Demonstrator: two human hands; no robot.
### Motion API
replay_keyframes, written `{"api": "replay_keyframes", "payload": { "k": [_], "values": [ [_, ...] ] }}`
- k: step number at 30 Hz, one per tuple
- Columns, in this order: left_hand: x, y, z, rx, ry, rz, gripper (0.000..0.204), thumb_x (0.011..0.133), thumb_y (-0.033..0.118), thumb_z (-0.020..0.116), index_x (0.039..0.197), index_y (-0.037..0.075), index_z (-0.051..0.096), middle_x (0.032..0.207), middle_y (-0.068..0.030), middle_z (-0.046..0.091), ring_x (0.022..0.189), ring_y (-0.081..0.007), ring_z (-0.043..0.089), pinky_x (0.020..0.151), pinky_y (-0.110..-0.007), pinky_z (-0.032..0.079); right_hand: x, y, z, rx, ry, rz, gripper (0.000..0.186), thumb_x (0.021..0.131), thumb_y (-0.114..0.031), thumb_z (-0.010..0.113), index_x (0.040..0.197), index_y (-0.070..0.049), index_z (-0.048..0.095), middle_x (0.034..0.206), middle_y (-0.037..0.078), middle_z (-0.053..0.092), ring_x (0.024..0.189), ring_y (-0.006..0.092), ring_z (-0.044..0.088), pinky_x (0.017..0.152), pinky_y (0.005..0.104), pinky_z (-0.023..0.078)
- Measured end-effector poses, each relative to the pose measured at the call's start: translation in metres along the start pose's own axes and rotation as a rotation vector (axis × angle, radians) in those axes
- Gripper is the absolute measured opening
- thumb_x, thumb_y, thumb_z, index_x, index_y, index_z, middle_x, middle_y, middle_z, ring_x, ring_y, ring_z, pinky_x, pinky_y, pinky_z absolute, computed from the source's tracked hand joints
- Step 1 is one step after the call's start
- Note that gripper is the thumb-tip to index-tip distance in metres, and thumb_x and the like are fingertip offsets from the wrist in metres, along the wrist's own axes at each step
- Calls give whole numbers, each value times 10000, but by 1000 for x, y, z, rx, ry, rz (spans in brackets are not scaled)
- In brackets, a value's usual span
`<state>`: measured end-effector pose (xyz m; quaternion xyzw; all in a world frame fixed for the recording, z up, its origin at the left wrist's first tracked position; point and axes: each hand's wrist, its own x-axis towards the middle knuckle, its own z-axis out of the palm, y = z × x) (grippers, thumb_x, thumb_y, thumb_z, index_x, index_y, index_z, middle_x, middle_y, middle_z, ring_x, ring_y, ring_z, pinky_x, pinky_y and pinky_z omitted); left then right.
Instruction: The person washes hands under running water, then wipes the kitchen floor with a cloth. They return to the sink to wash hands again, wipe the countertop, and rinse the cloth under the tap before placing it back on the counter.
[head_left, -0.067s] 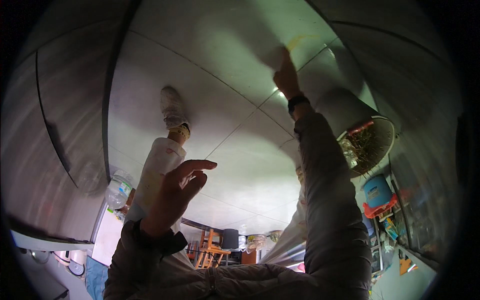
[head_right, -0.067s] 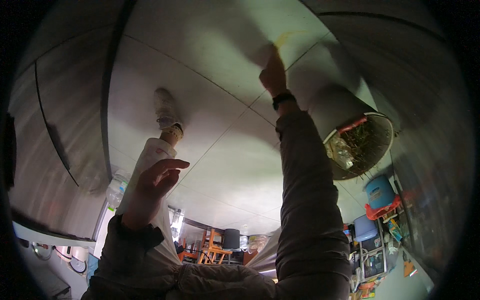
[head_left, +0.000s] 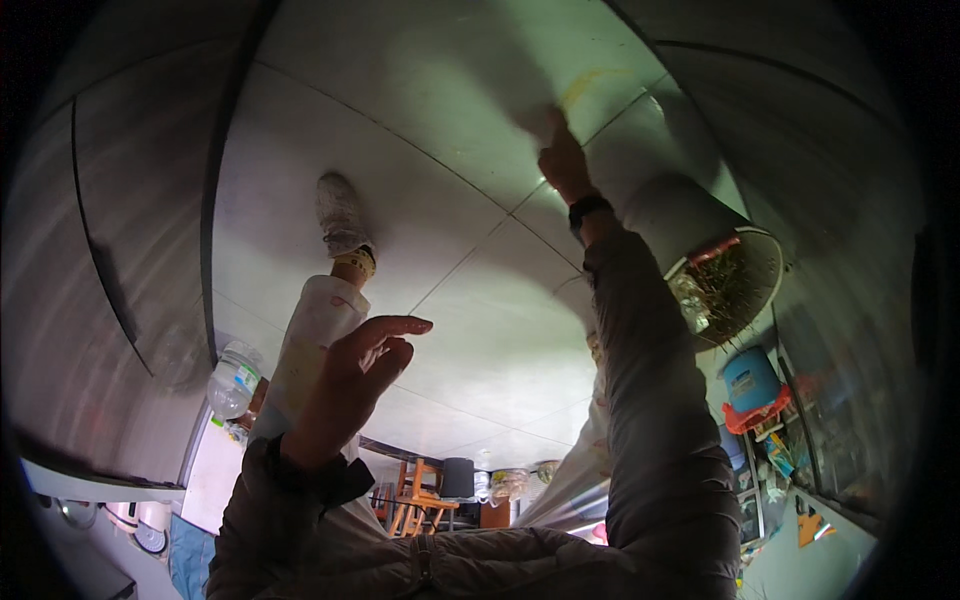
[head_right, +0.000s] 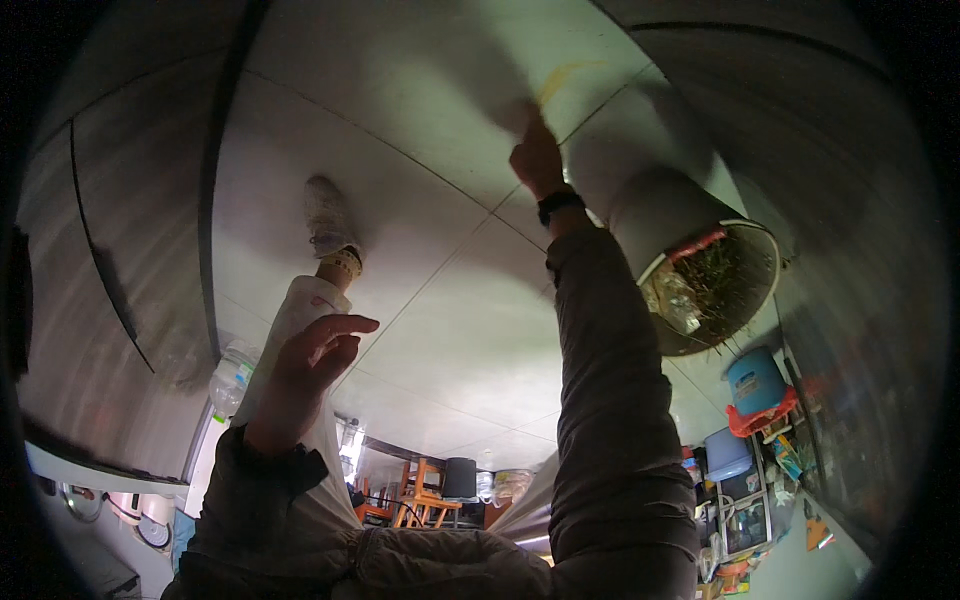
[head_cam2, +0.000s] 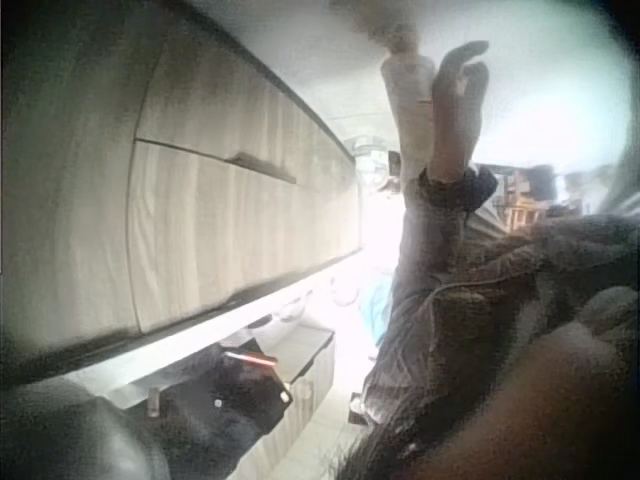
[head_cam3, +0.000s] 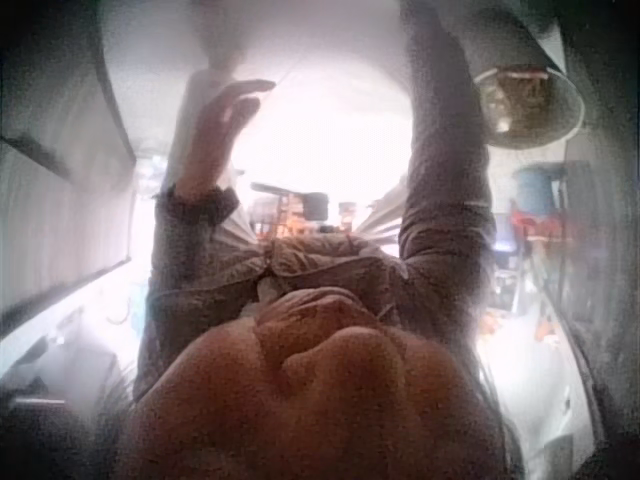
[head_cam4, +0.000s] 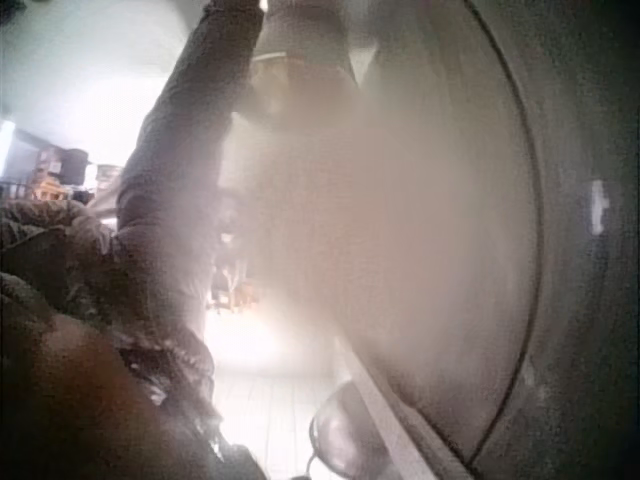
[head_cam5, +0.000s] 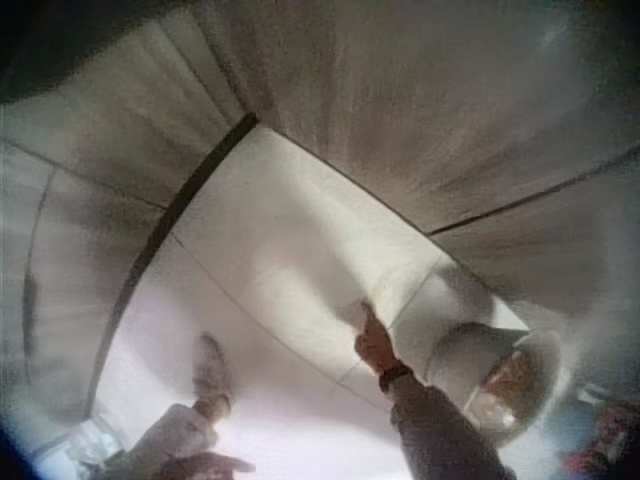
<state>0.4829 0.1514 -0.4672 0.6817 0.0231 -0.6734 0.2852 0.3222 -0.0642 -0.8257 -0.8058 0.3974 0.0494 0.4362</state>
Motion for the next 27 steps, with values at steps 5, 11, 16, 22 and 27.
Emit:
{"api": "replay_keyframes", "payload": {
  "k": [5,11,16,22,27],
  "values": [
    [-1,-18,23,-3,-61,86,259,973,99,519,1215,61,599,914,33,544,811,-40,439,745,-198,357,-70,-37,-42,97,-129,156,528,773,-54,486,1294,31,489,1224,182,628,1153,368,565,1021,422,416],
    [2,-34,41,-105,-146,117,252,980,92,512,1213,33,589,1144,2,621,960,-50,497,873,-207,370,-197,-64,-251,1066,-229,332,448,892,-117,575,1294,62,493,1165,208,651,1132,306,612,1050,420,415],
    [6,-40,48,-142,-133,200,241,976,88,524,1202,45,597,1060,23,621,821,-26,455,743,-199,367,-221,-16,-296,318,159,386,441,936,-291,580,1284,-26,525,1204,140,618,1133,303,581,985,439,452],
    [4,-41,38,-12,-37,171,253,973,100,540,1215,52,596,833,63,534,670,-22,343,602,-188,310,-78,-21,-219,1122,6,158,429,915,-237,601,1267,0,534,1182,130,616,1085,255,599,974,391,476],
    [3,-39,25,-112,-52,164,253,976,103,530,1217,72,600,716,82,377,644,-18,288,567,-198,249,31,-11,-194,1364,-96,204,412,835,-107,634,1222,3,552,1132,102,617,1055,233,595,1007,366,457]
  ]
}}
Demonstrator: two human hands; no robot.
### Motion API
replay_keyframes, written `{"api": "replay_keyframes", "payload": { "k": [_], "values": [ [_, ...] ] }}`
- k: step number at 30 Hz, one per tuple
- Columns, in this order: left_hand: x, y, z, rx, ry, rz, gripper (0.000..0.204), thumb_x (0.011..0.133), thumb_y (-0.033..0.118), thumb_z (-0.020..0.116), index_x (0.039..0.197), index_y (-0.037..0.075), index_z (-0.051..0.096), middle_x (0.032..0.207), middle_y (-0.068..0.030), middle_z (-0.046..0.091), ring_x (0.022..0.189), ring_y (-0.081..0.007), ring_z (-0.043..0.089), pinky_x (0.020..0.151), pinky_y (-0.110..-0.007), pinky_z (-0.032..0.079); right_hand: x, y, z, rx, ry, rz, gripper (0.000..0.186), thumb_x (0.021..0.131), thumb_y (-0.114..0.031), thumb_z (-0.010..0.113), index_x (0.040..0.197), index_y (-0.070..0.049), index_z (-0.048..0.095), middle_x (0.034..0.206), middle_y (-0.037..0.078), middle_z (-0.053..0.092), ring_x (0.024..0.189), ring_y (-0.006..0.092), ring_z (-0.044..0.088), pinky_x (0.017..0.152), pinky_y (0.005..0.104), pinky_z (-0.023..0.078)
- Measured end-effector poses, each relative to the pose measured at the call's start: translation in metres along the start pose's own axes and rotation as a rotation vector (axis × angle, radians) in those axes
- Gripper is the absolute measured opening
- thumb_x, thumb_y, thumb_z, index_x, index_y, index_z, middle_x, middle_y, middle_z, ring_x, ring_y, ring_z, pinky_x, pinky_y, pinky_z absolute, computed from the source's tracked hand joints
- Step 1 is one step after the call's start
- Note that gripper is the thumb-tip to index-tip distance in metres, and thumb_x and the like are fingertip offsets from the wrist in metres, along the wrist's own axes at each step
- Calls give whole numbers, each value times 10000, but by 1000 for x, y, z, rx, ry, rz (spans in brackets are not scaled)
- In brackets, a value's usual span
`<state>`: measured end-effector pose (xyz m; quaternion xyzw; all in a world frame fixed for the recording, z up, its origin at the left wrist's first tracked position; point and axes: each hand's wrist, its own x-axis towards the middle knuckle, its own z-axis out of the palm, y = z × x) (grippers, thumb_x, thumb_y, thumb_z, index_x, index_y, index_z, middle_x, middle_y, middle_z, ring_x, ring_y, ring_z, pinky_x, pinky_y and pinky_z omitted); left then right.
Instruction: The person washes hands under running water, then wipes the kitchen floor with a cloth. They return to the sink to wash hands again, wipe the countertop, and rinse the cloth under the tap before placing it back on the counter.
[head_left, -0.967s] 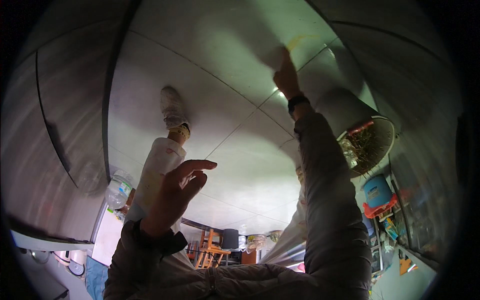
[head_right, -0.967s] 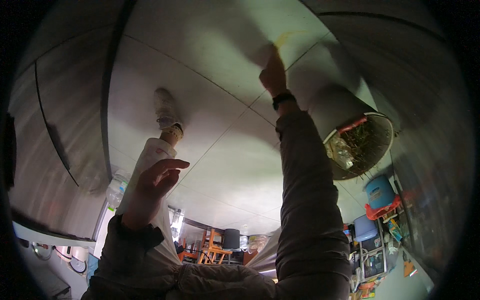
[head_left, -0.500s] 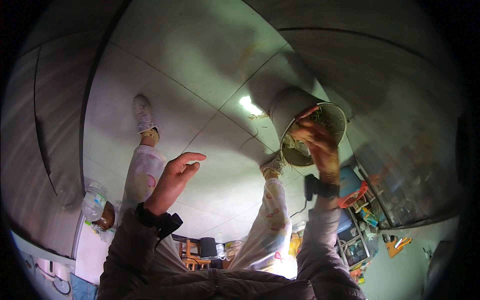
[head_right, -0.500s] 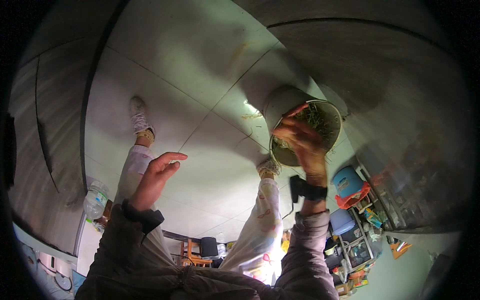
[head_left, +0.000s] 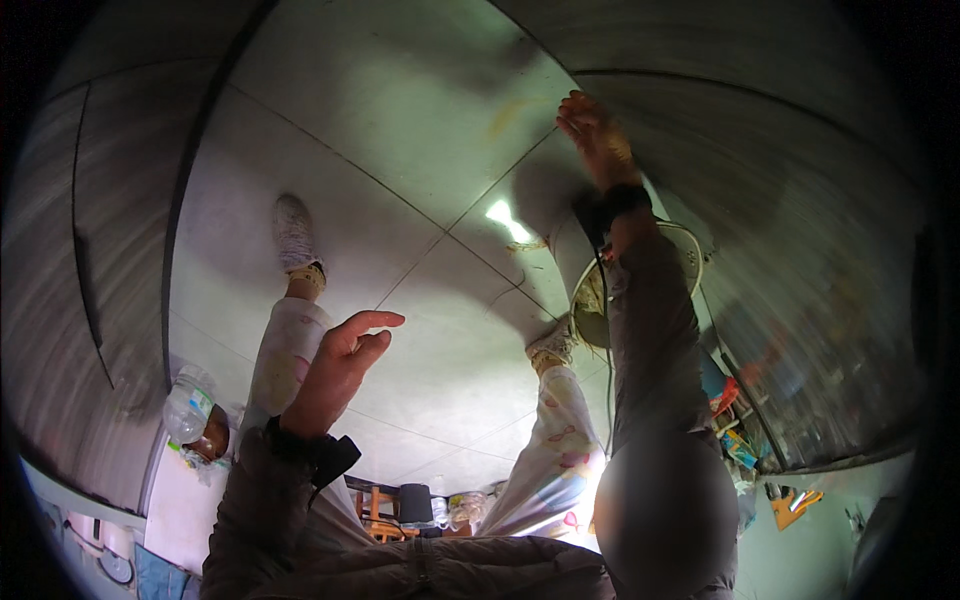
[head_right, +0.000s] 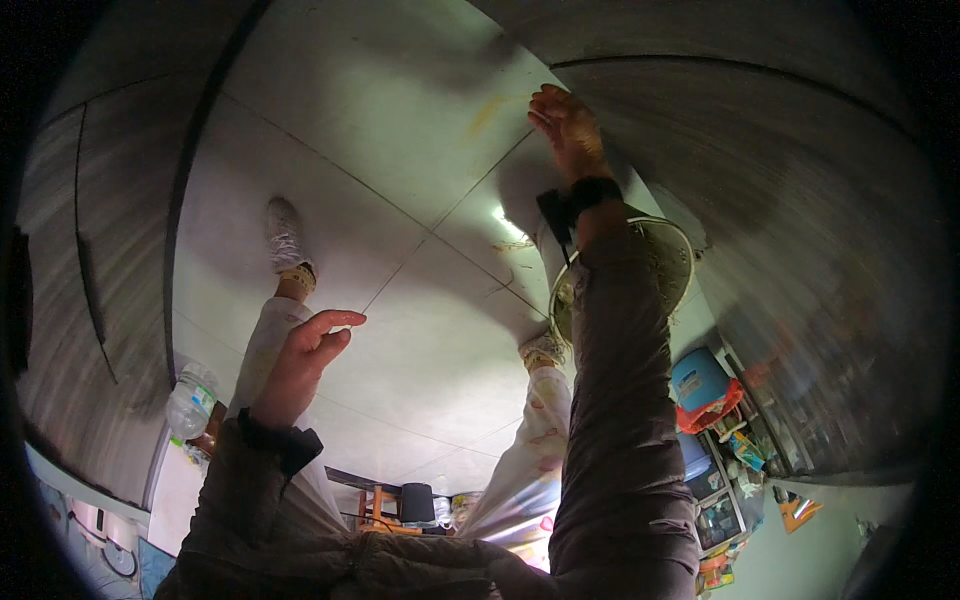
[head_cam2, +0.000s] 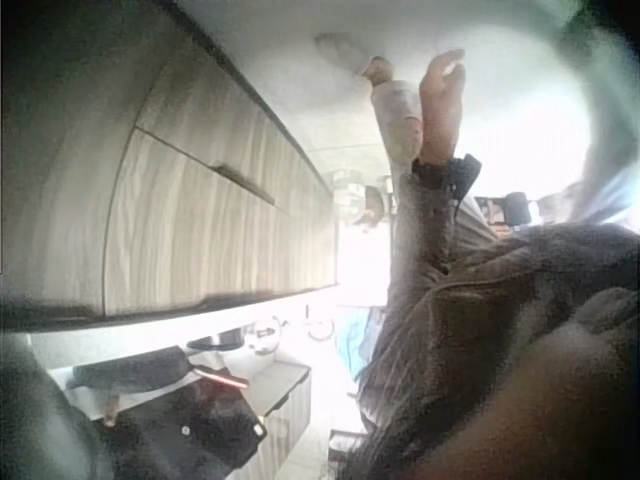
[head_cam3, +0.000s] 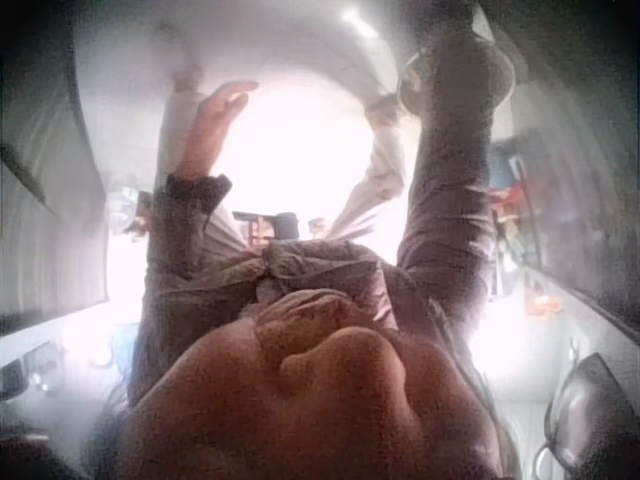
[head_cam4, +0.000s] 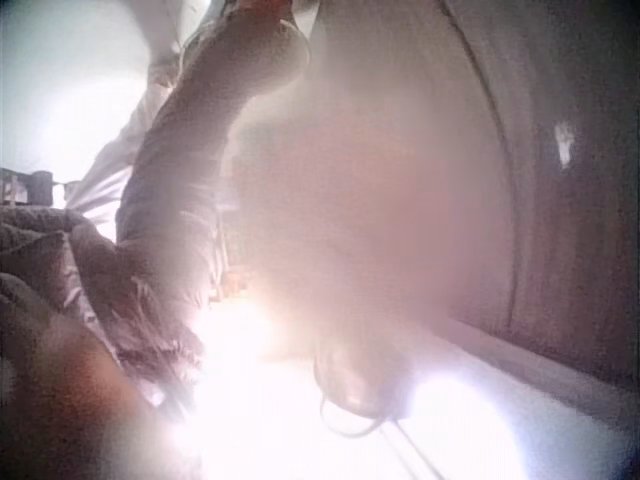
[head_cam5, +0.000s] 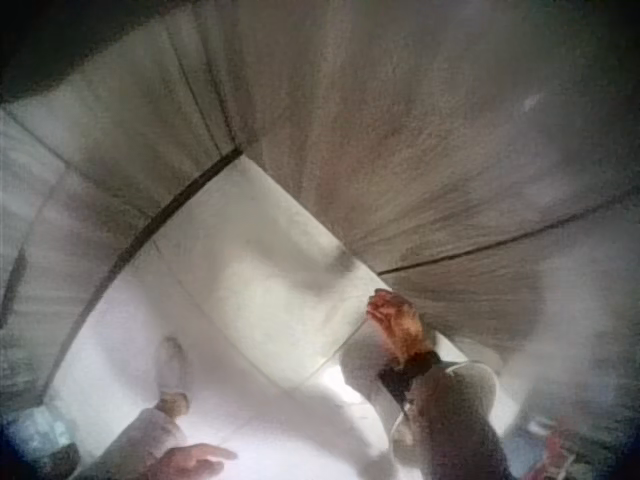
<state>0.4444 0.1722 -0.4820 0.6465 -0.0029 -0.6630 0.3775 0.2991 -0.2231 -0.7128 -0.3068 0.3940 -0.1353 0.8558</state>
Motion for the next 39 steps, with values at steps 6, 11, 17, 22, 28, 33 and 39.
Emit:
{"api": "replay_keyframes", "payload": {
  "k": [6,11,17,22,28,33,39],
  "values": [
    [-2,12,-7,49,12,-14,245,979,98,514,1203,72,608,701,88,340,633,-13,271,558,-195,228,35,0,-14,112,46,-7,376,780,3,621,1151,0,564,1042,84,605,981,224,591,977,354,473],
    [-2,18,-8,59,28,19,246,980,98,509,1202,76,610,701,92,336,631,-11,270,554,-195,224,36,-1,-4,169,143,-117,339,775,36,594,1111,3,574,1007,86,601,951,222,600,941,355,503],
    [-2,18,-6,31,4,-2,255,979,100,509,1216,72,601,713,92,358,639,-8,279,562,-192,234,15,-16,6,285,103,-126,207,821,13,616,1021,-22,575,923,53,586,897,184,598,901,337,510],
    [-3,18,-3,55,-8,15,256,982,106,508,1218,69,599,719,87,377,642,-10,290,567,-186,246,1,-26,24,231,79,-231,83,876,-45,626,948,-33,587,845,38,595,828,187,603,896,342,498],
    [-8,11,2,55,-24,-8,257,981,74,490,1215,25,586,1105,7,607,909,-32,490,856,-198,386,-12,-34,35,272,144,-306,78,927,-92,560,938,-32,607,826,58,623,805,203,609,885,364,482],
    [-9,0,14,95,3,101,241,972,100,533,1200,67,607,810,62,511,674,-26,360,600,-201,322,-63,-52,35,260,179,-393,105,893,-36,527,936,-15,620,867,93,629,864,225,610,914,411,459],
    [-21,1,56,99,-30,69,234,967,104,534,1181,53,613,1054,22,623,867,-52,480,801,-211,390,-235,-98,11,-182,-49,-211,129,791,-33,523,880,10,607,863,124,597,848,258,572,835,387,453]
  ]
}}
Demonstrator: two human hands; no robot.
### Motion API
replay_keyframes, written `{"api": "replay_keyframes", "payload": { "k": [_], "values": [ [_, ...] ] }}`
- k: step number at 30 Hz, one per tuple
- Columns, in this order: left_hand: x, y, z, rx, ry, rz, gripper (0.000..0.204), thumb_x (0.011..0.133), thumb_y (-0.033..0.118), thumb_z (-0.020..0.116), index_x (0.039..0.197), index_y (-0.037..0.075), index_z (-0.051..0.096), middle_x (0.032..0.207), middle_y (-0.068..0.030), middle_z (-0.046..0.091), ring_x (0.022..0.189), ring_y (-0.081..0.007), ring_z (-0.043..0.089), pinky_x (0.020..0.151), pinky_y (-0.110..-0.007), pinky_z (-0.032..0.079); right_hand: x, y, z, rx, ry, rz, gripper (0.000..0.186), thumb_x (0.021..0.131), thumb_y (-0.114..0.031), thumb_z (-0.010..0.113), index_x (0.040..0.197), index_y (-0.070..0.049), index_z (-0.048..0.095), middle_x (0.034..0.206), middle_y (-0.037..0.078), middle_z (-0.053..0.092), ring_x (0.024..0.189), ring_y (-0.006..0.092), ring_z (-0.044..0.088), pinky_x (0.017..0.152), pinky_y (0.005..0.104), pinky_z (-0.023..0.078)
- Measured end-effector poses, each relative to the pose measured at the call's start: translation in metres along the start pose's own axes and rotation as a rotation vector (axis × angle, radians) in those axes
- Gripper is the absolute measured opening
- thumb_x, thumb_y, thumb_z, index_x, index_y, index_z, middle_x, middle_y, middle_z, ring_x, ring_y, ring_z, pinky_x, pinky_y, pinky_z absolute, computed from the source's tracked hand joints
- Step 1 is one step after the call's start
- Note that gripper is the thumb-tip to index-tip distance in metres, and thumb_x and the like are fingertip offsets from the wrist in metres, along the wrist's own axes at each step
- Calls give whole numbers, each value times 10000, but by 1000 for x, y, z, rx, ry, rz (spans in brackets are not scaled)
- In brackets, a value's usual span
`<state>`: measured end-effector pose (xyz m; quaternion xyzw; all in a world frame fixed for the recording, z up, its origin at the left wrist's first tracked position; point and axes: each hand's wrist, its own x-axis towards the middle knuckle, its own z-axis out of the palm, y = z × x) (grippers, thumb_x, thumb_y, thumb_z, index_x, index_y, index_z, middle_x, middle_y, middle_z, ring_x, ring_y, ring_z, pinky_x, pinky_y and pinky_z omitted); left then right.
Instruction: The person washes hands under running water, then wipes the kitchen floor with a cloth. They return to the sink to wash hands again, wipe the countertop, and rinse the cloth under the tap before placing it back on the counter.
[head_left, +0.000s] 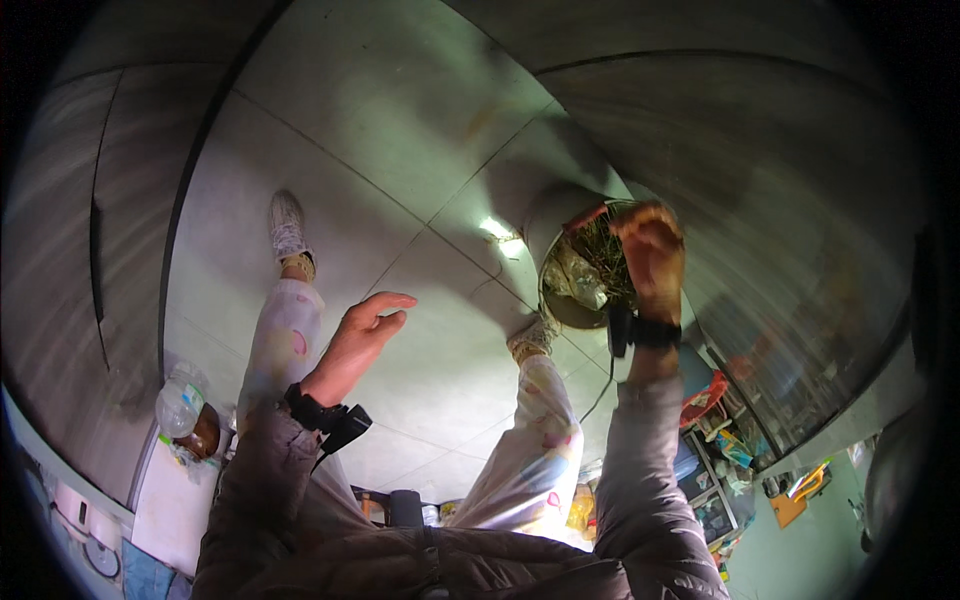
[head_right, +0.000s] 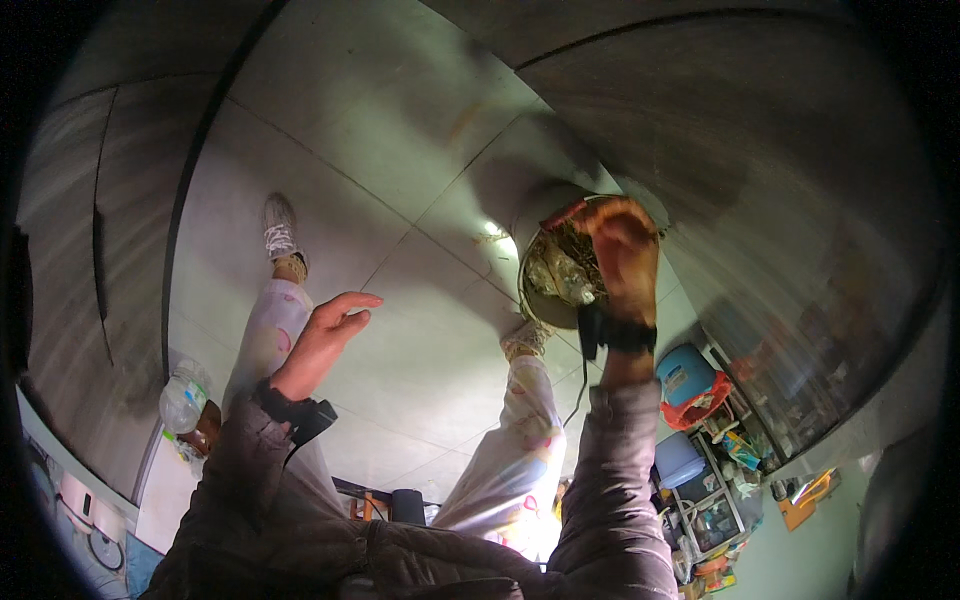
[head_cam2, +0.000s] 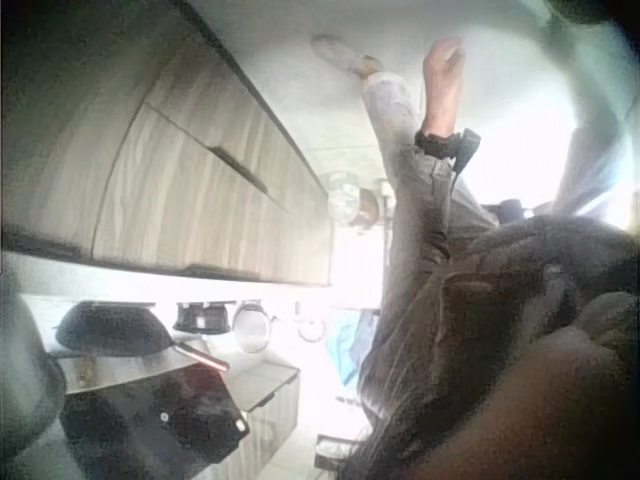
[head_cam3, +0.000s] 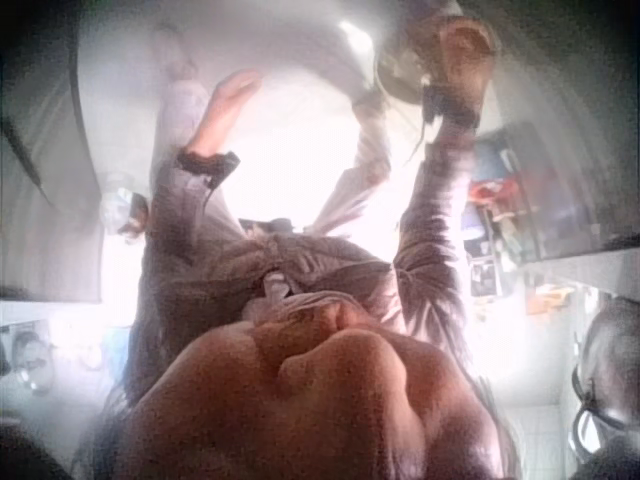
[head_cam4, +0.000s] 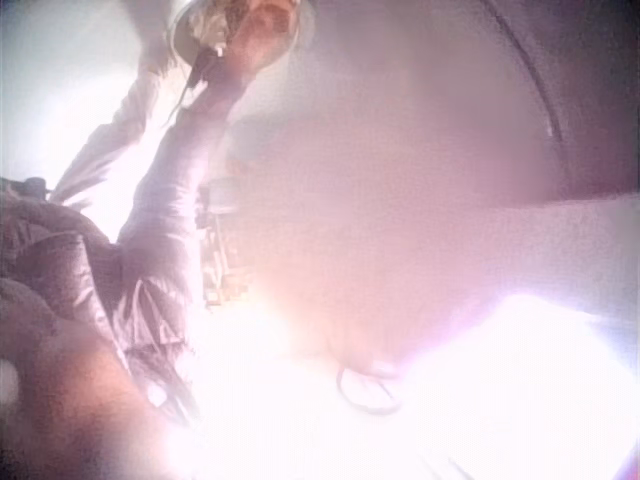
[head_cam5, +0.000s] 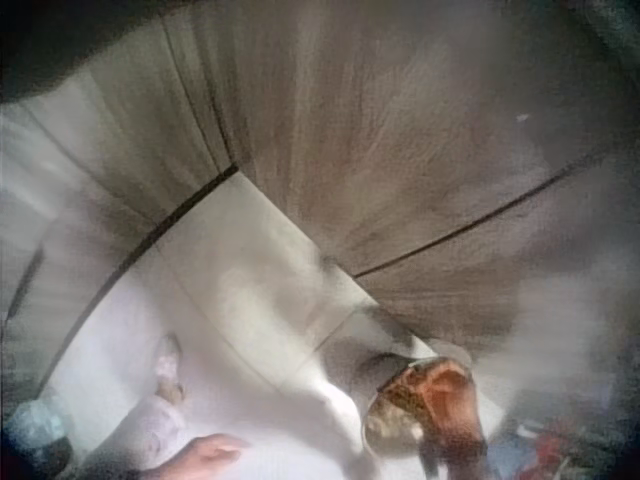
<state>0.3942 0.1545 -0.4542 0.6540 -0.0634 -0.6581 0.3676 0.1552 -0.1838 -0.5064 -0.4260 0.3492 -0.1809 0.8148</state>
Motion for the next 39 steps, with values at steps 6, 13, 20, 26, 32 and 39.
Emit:
{"api": "replay_keyframes", "payload": {
  "k": [6,13,20,26,32,39],
  "values": [
    [-23,13,73,-50,-129,9,226,970,112,528,1170,64,622,1065,35,614,897,-45,495,813,-210,404,-103,44,-62,-87,237,444,408,819,-102,602,1211,9,572,1000,167,668,889,339,660,731,421,531],
    [-71,35,133,-42,-157,-14,232,969,123,532,1174,56,620,1080,24,609,958,-56,506,860,-220,407,-84,72,-73,-570,328,482,488,896,-162,575,1340,14,473,994,148,676,806,203,664,688,311,537],
    [-118,50,216,-174,-225,140,236,978,111,518,1182,38,614,1154,-2,607,1087,-84,514,975,-254,386,-83,46,-35,-285,277,516,494,874,-194,621,1306,5,486,1027,128,669,934,259,651,867,407,513],
    [-115,31,170,-103,-214,39,229,978,110,517,1172,38,615,1152,-10,610,1090,-95,520,979,-264,387,-37,123,-53,-454,263,256,406,890,-210,618,1257,-68,518,1139,102,600,1041,254,577,945,412,448],
    [-137,22,106,-72,-79,6,240,980,125,501,1172,33,612,1159,-20,612,1106,-101,510,985,-262,369,-30,103,-22,232,581,314,176,906,-203,571,1025,-75,590,860,49,565,860,230,564,841,386,452],
    [-157,36,110,-97,-103,34,257,980,138,504,1189,22,599,1163,-20,609,1104,-99,504,989,-265,365,-117,33,13,181,826,319,114,857,-130,586,770,-65,551,632,72,509,611,227,527,574,394,450]
  ]
}}
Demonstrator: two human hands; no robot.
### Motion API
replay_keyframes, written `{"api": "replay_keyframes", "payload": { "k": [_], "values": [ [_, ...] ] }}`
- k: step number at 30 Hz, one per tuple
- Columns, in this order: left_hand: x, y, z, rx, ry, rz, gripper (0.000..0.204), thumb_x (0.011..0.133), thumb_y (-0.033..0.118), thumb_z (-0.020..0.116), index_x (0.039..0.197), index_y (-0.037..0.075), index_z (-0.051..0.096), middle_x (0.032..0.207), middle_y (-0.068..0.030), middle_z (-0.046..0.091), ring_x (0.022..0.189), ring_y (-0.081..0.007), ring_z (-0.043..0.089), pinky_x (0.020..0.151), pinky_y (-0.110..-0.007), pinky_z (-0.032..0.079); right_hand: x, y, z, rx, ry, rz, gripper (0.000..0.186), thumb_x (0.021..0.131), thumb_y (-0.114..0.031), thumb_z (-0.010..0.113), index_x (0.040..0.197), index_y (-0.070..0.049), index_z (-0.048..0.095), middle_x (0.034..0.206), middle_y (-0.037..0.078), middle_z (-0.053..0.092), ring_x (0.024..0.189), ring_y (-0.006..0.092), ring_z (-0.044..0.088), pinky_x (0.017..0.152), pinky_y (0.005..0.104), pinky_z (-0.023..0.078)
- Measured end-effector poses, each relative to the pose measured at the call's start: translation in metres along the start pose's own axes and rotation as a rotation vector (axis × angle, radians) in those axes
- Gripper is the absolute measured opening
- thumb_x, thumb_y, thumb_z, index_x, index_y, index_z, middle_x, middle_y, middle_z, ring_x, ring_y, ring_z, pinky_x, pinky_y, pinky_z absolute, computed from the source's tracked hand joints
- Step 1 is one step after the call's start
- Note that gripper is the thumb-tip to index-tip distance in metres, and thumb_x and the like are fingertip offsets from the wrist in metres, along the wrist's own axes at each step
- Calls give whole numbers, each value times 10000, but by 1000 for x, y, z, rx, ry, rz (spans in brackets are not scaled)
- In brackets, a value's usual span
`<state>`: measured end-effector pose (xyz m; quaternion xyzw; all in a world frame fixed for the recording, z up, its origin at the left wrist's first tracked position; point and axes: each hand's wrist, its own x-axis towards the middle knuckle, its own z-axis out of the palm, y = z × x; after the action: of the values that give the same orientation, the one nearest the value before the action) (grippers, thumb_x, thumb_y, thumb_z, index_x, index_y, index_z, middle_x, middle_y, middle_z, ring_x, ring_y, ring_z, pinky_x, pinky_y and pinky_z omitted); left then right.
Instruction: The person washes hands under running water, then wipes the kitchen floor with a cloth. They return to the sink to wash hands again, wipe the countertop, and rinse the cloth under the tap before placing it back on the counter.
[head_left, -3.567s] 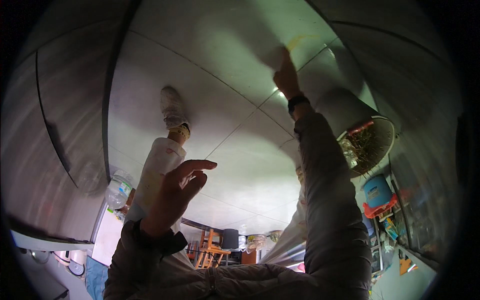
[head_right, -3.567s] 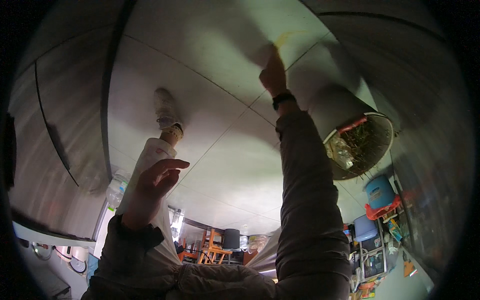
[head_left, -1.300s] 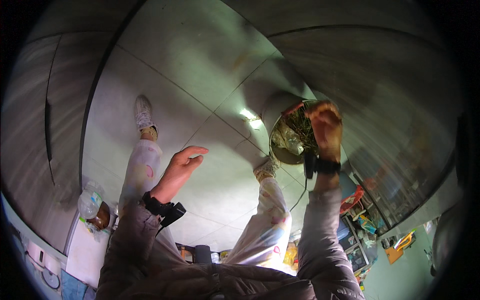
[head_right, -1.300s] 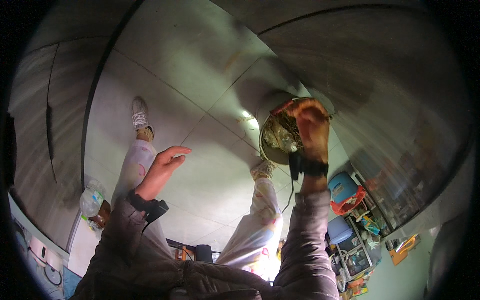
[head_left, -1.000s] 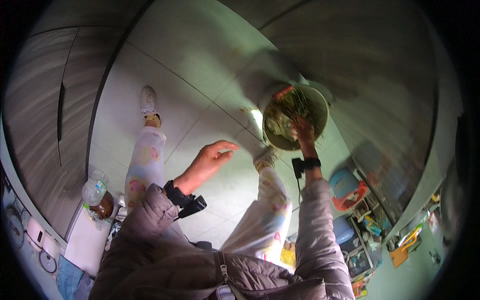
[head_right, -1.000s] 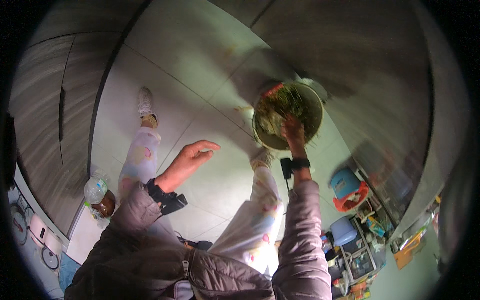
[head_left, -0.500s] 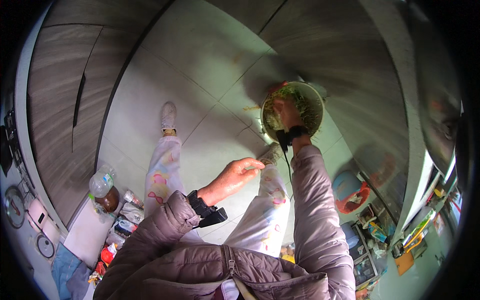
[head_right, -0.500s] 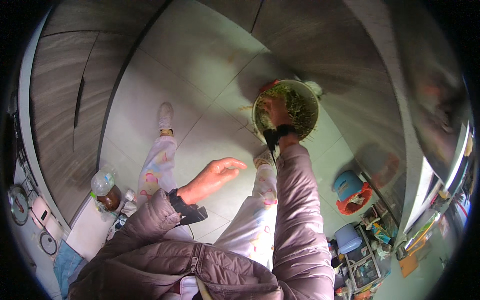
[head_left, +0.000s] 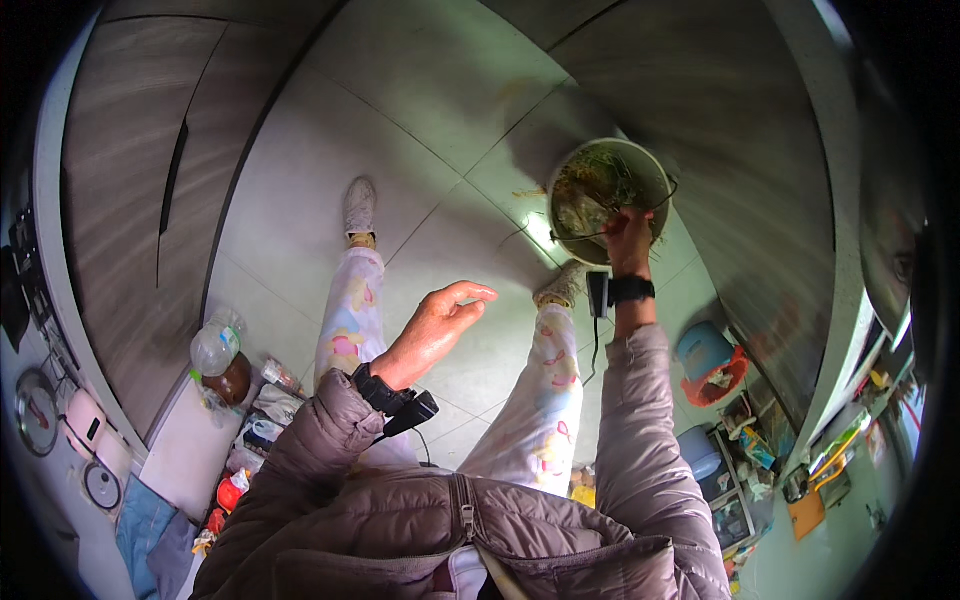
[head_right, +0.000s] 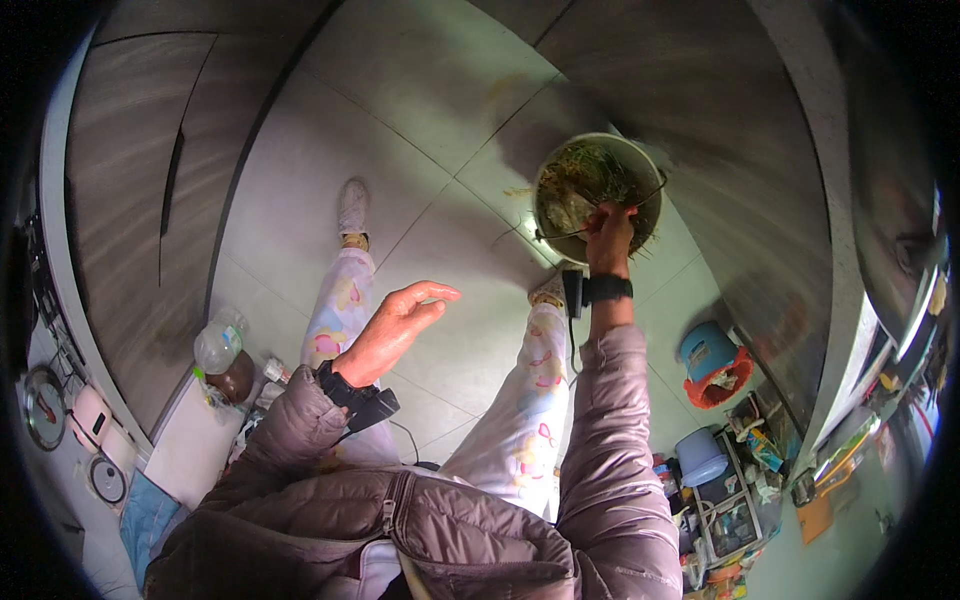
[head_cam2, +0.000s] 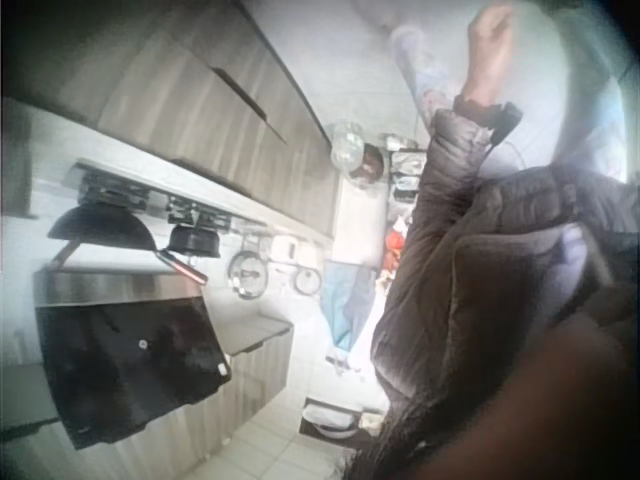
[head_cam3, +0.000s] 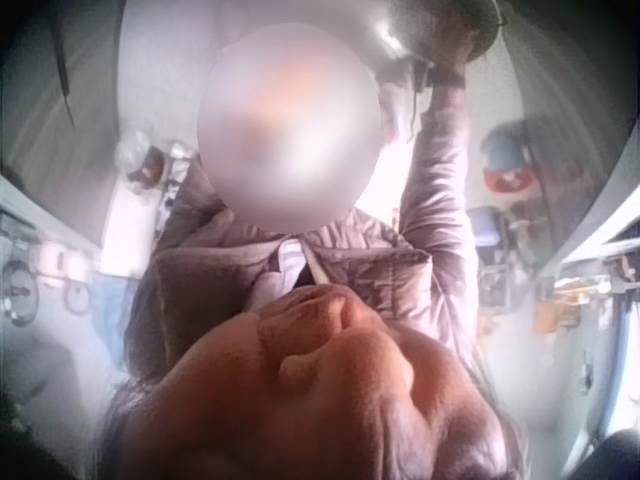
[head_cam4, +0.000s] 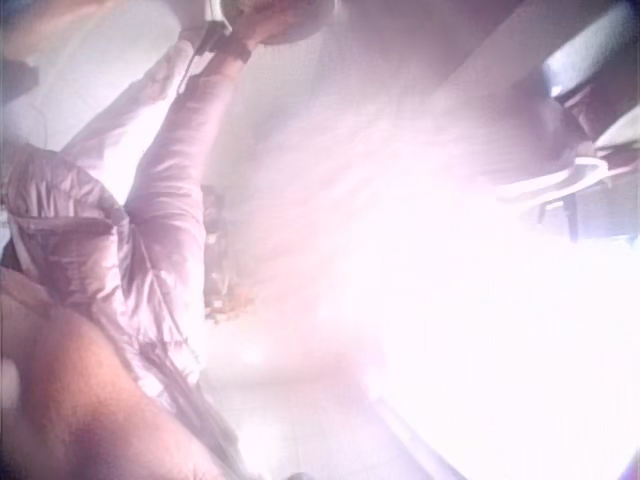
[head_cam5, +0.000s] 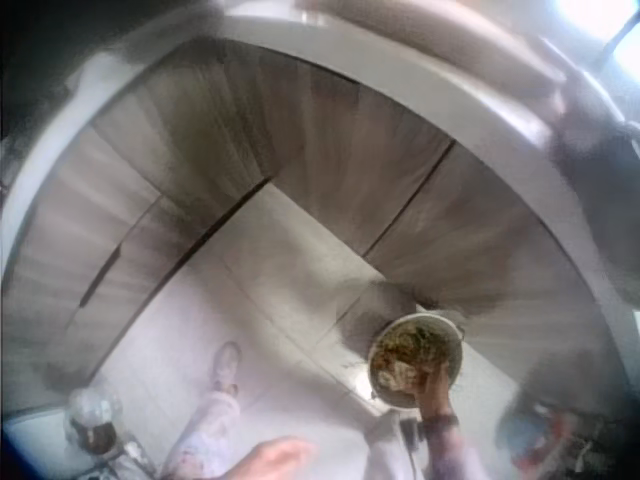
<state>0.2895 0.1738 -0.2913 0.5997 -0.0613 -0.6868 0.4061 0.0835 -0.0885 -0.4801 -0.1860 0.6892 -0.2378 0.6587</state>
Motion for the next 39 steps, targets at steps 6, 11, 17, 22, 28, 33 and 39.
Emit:
{"api": "replay_keyframes", "payload": {
  "k": [6,11,17,22,28,33,39],
  "values": [
    [-13,22,7,-4,6,5,250,982,121,501,1190,26,602,1166,-15,606,1111,-96,498,997,-264,357,-67,1,48,-78,-366,-68,153,842,-148,580,705,-117,521,624,27,508,540,147,494,511,304,435],
    [-19,37,10,1,58,59,248,971,100,511,1180,8,608,1194,-30,606,1141,-109,490,1029,-281,321,-73,13,100,-320,-502,-269,85,824,-134,575,760,-130,520,603,-1,453,520,125,450,474,266,360],
    [-17,37,13,63,100,60,257,965,125,529,1190,25,605,1108,22,612,893,-39,458,854,-212,359,-52,49,141,-458,-537,-313,76,798,-91,601,852,-121,557,644,-20,479,509,90,414,457,251,334],
    [-13,39,12,95,125,62,258,966,129,531,1190,26,607,1133,17,610,931,-46,470,881,-218,360,-49,86,186,-436,-626,-287,263,797,-33,608,1058,-29,577,820,15,564,634,110,516,548,271,430],
    [2,51,7,86,215,117,265,956,113,531,1185,11,616,1157,-12,611,985,-76,492,906,-242,382,-70,85,179,-569,-997,-336,578,842,31,543,1398,31,385,1338,169,516,1206,227,522,965,330,449],
    [9,83,10,97,273,249,254,967,111,523,1185,22,620,1195,-17,610,991,-78,506,913,-250,393,-108,37,134,-752,-1042,-209,616,888,-45,530,1460,30,315,1412,206,484,1309,273,470,1053,344,401],
    [-14,135,59,44,310,417,253,990,146,522,1190,20,613,1230,-56,601,1109,-103,515,950,-283,397,-160,-80,98,-823,-1017,-456,383,907,-236,599,1180,30,634,1116,161,684,1052,255,633,920,325,476]
  ]
}}
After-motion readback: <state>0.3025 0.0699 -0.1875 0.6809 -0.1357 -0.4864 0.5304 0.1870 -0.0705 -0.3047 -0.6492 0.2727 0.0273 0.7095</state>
